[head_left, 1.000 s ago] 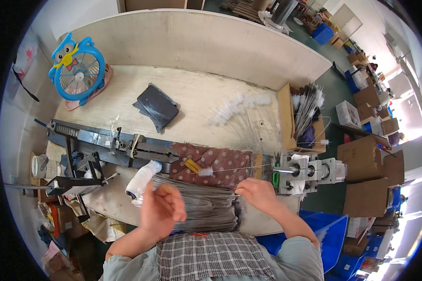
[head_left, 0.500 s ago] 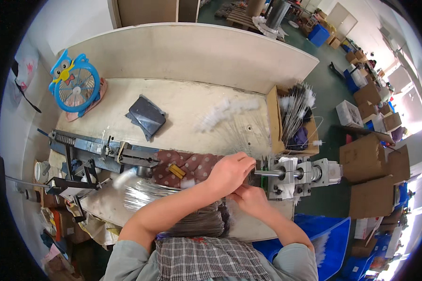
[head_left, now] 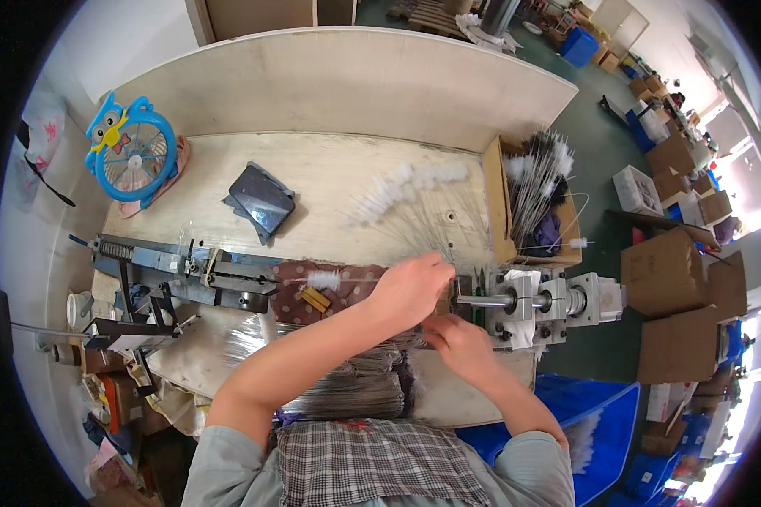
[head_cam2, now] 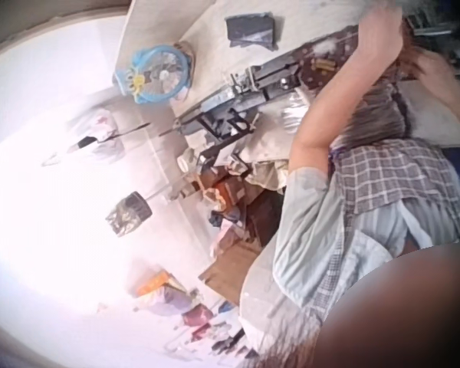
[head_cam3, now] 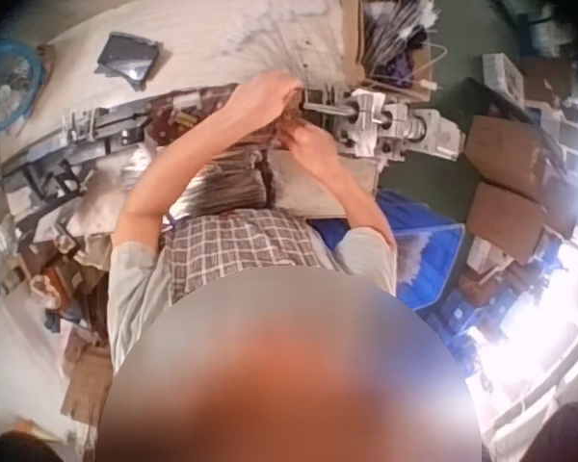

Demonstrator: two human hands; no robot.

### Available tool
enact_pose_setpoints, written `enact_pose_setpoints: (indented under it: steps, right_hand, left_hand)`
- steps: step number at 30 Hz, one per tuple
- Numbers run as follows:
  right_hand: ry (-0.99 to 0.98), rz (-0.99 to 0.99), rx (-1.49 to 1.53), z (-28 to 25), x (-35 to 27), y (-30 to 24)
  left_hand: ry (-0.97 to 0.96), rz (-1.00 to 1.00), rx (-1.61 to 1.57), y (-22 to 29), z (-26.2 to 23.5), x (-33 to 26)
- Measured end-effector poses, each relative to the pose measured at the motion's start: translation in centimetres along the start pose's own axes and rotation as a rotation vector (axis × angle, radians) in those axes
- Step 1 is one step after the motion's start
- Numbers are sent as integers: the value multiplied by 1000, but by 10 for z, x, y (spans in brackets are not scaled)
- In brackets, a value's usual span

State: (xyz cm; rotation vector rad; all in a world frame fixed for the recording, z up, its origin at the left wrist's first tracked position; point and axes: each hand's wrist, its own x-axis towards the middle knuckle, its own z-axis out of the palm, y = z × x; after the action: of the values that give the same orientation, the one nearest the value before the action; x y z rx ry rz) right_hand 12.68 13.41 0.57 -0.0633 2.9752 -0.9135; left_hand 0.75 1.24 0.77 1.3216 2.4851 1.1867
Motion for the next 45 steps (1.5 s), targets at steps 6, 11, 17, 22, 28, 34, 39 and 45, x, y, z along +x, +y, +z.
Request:
enact_pose_setpoints:
  steps: [6,11,17,22,28,34,39,45]
  right_hand:
    - [-104,-65,-11,-5,4,-15]
    - [-41,-112,-204,-6,4,-21]
    - [-2,-92,-311,-16,10,-34]
    - [355,-307,-314,-71,26,-17]
    - [247,-54,32,-92,53,9]
    - [-55,-251,-335,-84,54,14]
    - [-97,-279,-72,-106,60,-4]
    - [-316,-403,-126,-85,80,-3]
  left_hand:
    - [119,150,301,-24,10,22]
    - [363,242,53,-1,-33,-22]
    - [557,247,20,3,-76,-72]
    - [187,69,-463,18,-75,-115]
    - [35,-535,-1999,12,-4,-60]
    - [78,-329,-1062,-3,-1,-35]
    - [248,-567,-1116,19,-25,-57]
    - [236,-719,-1287,30,-36,-65]
